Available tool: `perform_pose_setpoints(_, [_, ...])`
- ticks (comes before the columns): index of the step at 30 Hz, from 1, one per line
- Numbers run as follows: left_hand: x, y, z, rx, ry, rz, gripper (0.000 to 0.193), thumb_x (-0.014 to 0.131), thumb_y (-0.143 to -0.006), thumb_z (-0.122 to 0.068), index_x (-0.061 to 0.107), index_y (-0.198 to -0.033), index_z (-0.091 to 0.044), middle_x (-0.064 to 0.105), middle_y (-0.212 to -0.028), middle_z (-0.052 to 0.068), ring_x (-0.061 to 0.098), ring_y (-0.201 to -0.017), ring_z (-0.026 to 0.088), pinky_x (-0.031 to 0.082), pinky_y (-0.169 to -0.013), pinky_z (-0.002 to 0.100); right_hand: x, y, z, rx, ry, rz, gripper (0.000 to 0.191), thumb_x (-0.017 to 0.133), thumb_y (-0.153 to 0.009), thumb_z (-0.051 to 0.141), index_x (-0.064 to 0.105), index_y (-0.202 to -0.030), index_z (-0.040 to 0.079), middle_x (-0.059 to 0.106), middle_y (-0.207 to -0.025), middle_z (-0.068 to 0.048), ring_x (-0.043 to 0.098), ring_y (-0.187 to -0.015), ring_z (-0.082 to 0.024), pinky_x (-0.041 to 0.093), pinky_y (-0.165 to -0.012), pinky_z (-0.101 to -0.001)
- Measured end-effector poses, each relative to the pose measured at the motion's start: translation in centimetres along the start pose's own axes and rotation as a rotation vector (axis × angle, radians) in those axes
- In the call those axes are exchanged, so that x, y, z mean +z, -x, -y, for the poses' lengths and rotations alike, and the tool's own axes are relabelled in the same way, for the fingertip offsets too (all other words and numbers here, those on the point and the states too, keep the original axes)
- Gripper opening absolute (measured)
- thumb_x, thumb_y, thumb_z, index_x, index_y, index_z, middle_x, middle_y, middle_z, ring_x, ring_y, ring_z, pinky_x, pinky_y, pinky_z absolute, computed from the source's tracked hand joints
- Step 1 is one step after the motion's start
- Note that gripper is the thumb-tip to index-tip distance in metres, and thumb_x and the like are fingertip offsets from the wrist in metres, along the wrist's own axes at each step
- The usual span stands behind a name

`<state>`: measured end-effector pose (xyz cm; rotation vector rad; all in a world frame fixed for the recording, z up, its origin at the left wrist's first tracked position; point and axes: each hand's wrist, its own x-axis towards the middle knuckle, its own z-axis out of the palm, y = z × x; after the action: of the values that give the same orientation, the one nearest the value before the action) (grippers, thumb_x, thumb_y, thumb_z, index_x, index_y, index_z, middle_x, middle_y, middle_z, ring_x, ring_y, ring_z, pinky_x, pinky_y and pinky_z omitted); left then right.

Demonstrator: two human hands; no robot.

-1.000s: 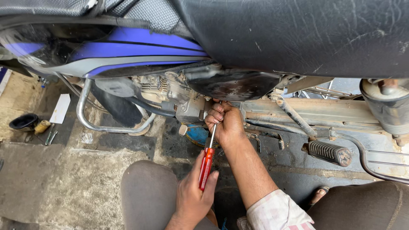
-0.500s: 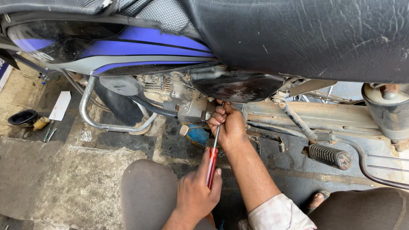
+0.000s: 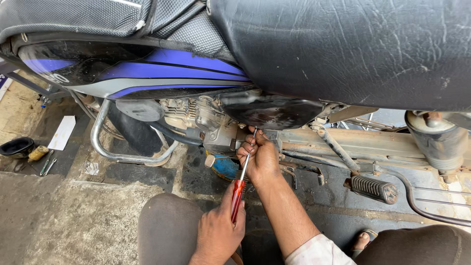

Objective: The person uses a screwdriver to tighten or adjust screws on the motorcycle's engine area. The person holds the screwdriver with both hands and applies pressure to the screws.

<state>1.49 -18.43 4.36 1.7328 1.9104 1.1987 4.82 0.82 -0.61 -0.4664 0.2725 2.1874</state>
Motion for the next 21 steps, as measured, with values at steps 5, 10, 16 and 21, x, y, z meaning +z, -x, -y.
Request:
perform_pose_setpoints(5, [1.6, 0.4, -0.4, -0.616, 1.076, -0.069, 0.048, 0.053, -0.105, -0.033, 0.053, -0.145, -0.007, 0.07, -0.07, 0.013, 0.075, -0.06, 0.027, 0.059, -0.056, 0.044, 0.1, -0.4, -0.2, -0.021, -0.031, 0.024, 0.018, 0.044, -0.108, 0.016, 0.057, -0.111, 0.004, 0.046, -0.072, 0.001, 0.037, -0.055, -0.007, 0.033, -0.051, -0.0223])
perform_pose_setpoints(10, [2.6, 0.4, -0.1, -0.527, 0.576, -0.093, 0.05, 0.049, -0.102, -0.035, 0.059, -0.142, -0.007, 0.067, -0.062, 0.015, 0.073, -0.055, 0.028, 0.058, -0.056, 0.044, 0.5, 0.2, 0.4, -0.018, 0.05, 0.013, 0.02, 0.042, -0.108, 0.018, 0.058, -0.11, 0.006, 0.046, -0.072, 0.002, 0.035, -0.054, -0.006, 0.032, -0.049, -0.0221])
perform_pose_setpoints(16, [-0.5, -0.3, 0.7, -0.26, -0.253, 0.01, 0.046, 0.045, -0.105, -0.032, 0.063, -0.139, -0.008, 0.073, -0.095, 0.02, 0.073, -0.086, 0.034, 0.057, -0.077, 0.045, 0.9, 5.4, -2.4, -0.153, 0.473, -0.146, 0.033, 0.04, -0.109, 0.03, 0.06, -0.109, 0.004, 0.054, -0.079, -0.002, 0.05, -0.066, -0.013, 0.044, -0.059, -0.0281])
perform_pose_setpoints(21, [0.2, -0.8, 1.2, -0.299, 0.289, -0.261, 0.053, 0.049, -0.103, -0.028, 0.033, -0.15, -0.009, 0.043, -0.144, 0.014, 0.049, -0.128, 0.028, 0.042, -0.104, 0.043, 1.3, 11.1, -5.3, -0.044, 0.491, -0.273, 0.031, 0.04, -0.104, 0.035, 0.065, -0.108, 0.015, 0.06, -0.082, -0.002, 0.056, -0.068, -0.015, 0.047, -0.06, -0.0316])
